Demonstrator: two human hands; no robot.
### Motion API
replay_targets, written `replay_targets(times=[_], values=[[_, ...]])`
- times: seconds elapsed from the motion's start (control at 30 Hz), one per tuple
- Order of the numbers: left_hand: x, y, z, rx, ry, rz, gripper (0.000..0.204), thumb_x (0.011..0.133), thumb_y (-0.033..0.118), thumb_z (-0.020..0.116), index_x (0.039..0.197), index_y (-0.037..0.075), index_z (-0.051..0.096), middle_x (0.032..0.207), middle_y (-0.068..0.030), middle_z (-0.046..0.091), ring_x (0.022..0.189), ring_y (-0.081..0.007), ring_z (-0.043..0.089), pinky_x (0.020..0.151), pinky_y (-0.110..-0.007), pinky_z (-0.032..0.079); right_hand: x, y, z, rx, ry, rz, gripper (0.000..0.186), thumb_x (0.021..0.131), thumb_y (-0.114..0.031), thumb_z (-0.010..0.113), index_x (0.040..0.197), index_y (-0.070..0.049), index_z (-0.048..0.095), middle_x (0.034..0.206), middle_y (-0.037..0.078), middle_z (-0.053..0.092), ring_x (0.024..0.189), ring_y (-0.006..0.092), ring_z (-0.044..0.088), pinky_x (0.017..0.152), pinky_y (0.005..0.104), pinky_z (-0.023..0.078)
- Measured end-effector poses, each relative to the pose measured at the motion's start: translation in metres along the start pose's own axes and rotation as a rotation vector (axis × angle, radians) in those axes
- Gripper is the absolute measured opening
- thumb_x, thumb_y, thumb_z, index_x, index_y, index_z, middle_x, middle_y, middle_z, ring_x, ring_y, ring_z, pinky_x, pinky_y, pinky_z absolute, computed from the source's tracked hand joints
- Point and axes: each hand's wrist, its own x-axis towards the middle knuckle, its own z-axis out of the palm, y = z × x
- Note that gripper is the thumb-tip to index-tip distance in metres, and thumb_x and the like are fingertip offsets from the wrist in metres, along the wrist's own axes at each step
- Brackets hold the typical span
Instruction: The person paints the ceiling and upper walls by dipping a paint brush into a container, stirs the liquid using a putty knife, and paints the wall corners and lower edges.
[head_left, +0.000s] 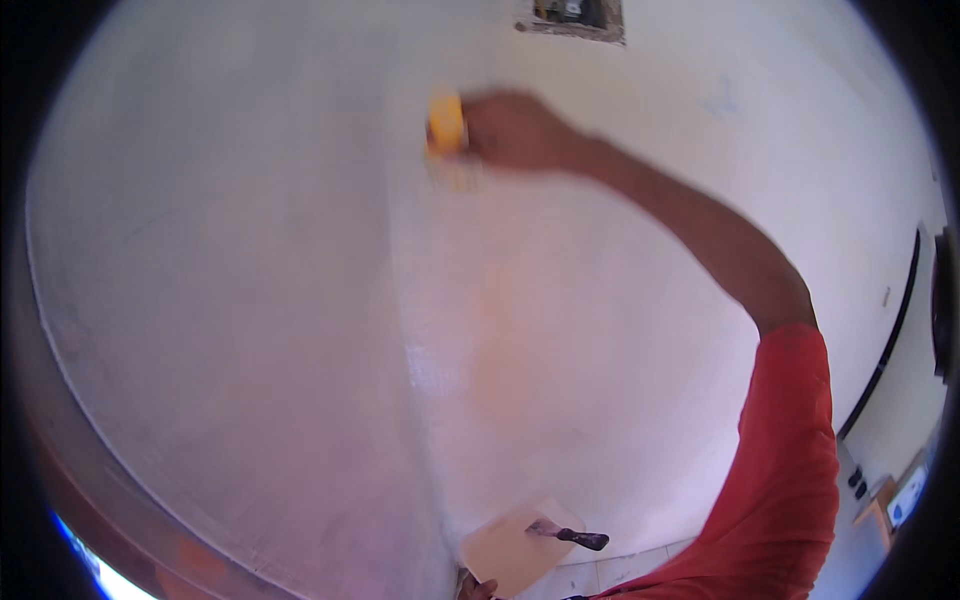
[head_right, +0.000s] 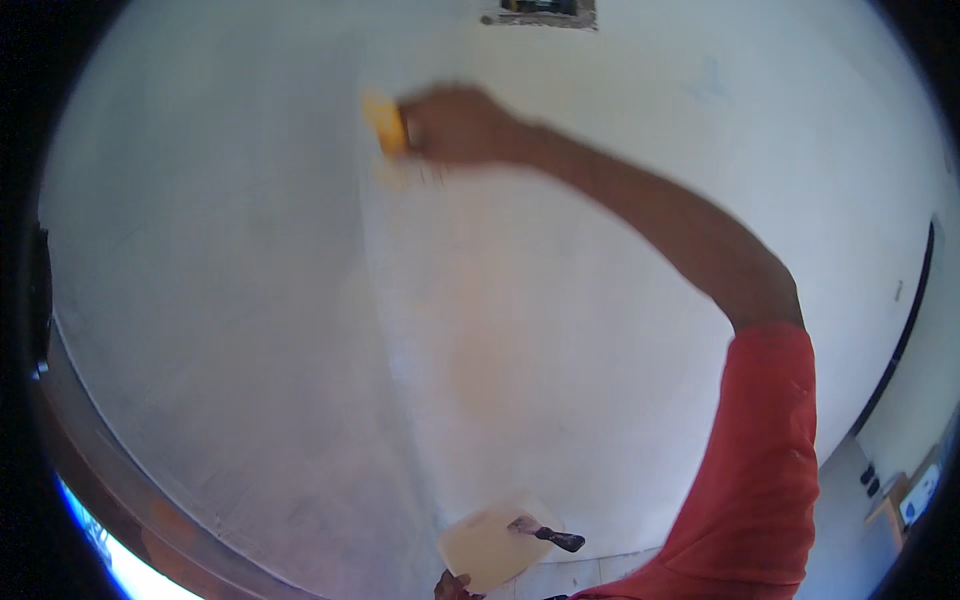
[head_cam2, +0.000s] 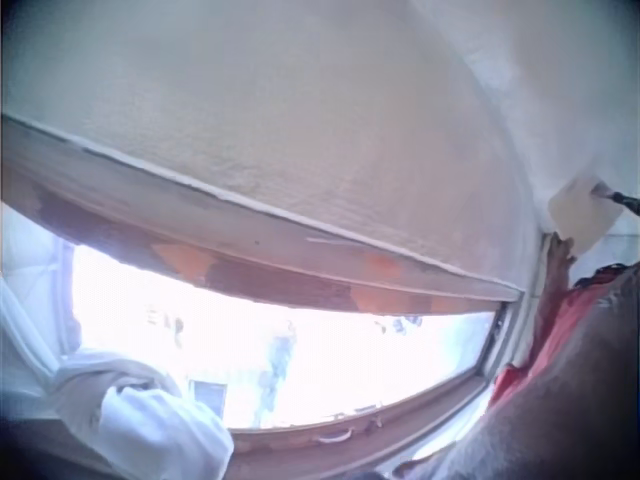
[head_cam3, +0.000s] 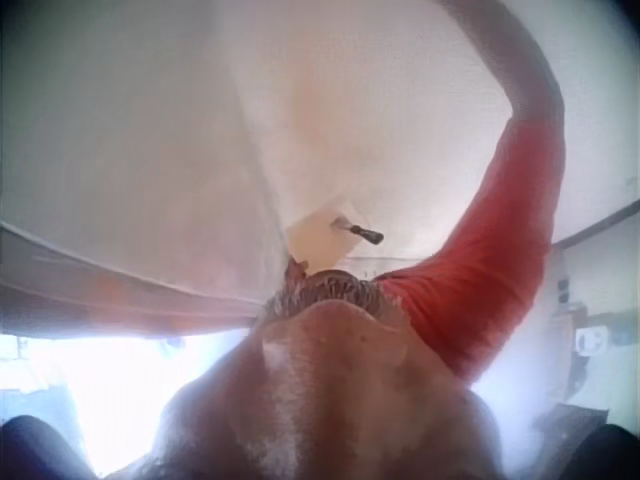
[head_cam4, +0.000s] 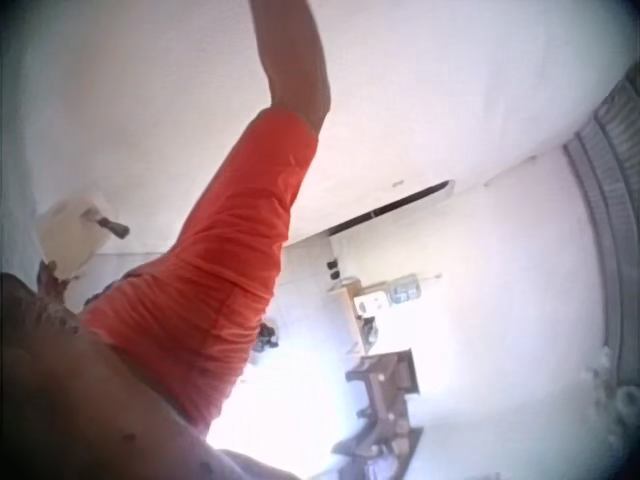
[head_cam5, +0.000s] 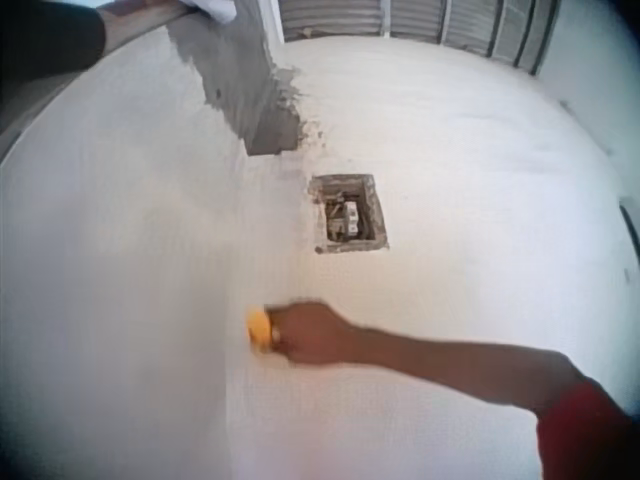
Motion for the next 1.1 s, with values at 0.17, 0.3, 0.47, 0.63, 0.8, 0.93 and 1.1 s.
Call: replay_targets(times=[0.17,0.3,0.47,0.63,0.8,0.93,1.1], values=[[-0.005,0.009,0.006,-0.014,-0.069,0.018,0.055,0.087,0.027,0.062,0.133,0.002,0.045,0.12,-0.0116,0.059,0.105,-0.0249,0.06,0.082,-0.043,0.053,0.072,0.074,-0.098,-0.202,0.413,0.028,0.016,0.085,-0.011,0.064,0.1,-0.005,0.068,0.085,0.017,0.068,0.08,0.0324,0.067,0.068,0.0436,0.052],[-0.015,0.013,0.018,-0.106,-0.112,0.083,0.061,0.085,0.027,0.061,0.137,0.002,0.042,0.125,-0.0112,0.057,0.112,-0.0245,0.059,0.087,-0.043,0.053,0.038,0.058,-0.043,-0.388,0.447,-0.302,0.016,0.087,-0.008,0.063,0.102,-0.006,0.067,0.098,0.011,0.069,0.08,0.0275,0.067,0.066,0.0382,0.055],[-0.024,0.011,0.02,-0.146,-0.149,0.146,0.063,0.084,0.026,0.061,0.139,0.001,0.041,0.129,-0.0119,0.056,0.118,-0.0253,0.059,0.092,-0.044,0.054,-0.123,-0.054,0.074,-0.396,0.105,-0.389,0.03,0.082,-0.011,0.059,0.11,-0.02,0.063,0.11,-0.003,0.059,0.092,0.0186,0.06,0.054,0.0283,0.051],[-0.017,0.015,0.033,-0.22,-0.17,0.05,0.069,0.08,0.017,0.062,0.141,-0.002,0.036,0.122,-0.0114,0.057,0.111,-0.0215,0.061,0.09,-0.037,0.054,-0.245,-0.128,0.153,0.242,-0.359,-0.303,0.029,0.083,-0.01,0.061,0.111,-0.017,0.061,0.108,0.0,0.06,0.095,0.0203,0.062,0.06,0.0313,0.054],[-0.021,0.011,0.034,-0.199,-0.067,0.04,0.068,0.08,0.019,0.062,0.14,-0.003,0.038,0.113,-0.0075,0.058,0.096,-0.0152,0.06,0.075,-0.028,0.05,-0.187,-0.043,0.132,0.375,-0.077,0.12,0.021,0.09,-0.017,0.066,0.111,-0.015,0.067,0.109,0.001,0.068,0.102,0.0226,0.066,0.088,0.0312,0.052],[-0.01,0.001,0.042,-0.08,-0.069,0.075,0.069,0.078,0.026,0.062,0.138,-0.002,0.041,0.105,-0.0039,0.058,0.074,-0.0063,0.051,0.058,-0.02,0.038,-0.128,0.01,0.048,-0.049,0.52,-0.225,0.03,0.077,0.004,0.07,0.105,-0.005,0.065,0.098,0.006,0.068,0.08,0.023,0.066,0.07,0.0308,0.058],[-0.014,0.003,0.032,-0.03,-0.011,0.121,0.072,0.076,0.032,0.063,0.137,-0.002,0.042,0.101,-0.0048,0.059,0.063,-0.0048,0.047,0.048,-0.018,0.034,-0.205,-0.073,0.137,-0.205,0.031,-0.205,0.031,0.084,-0.01,0.066,0.114,-0.018,0.065,0.113,-0.005,0.066,0.082,0.0132,0.063,0.058,0.0271,0.054]])
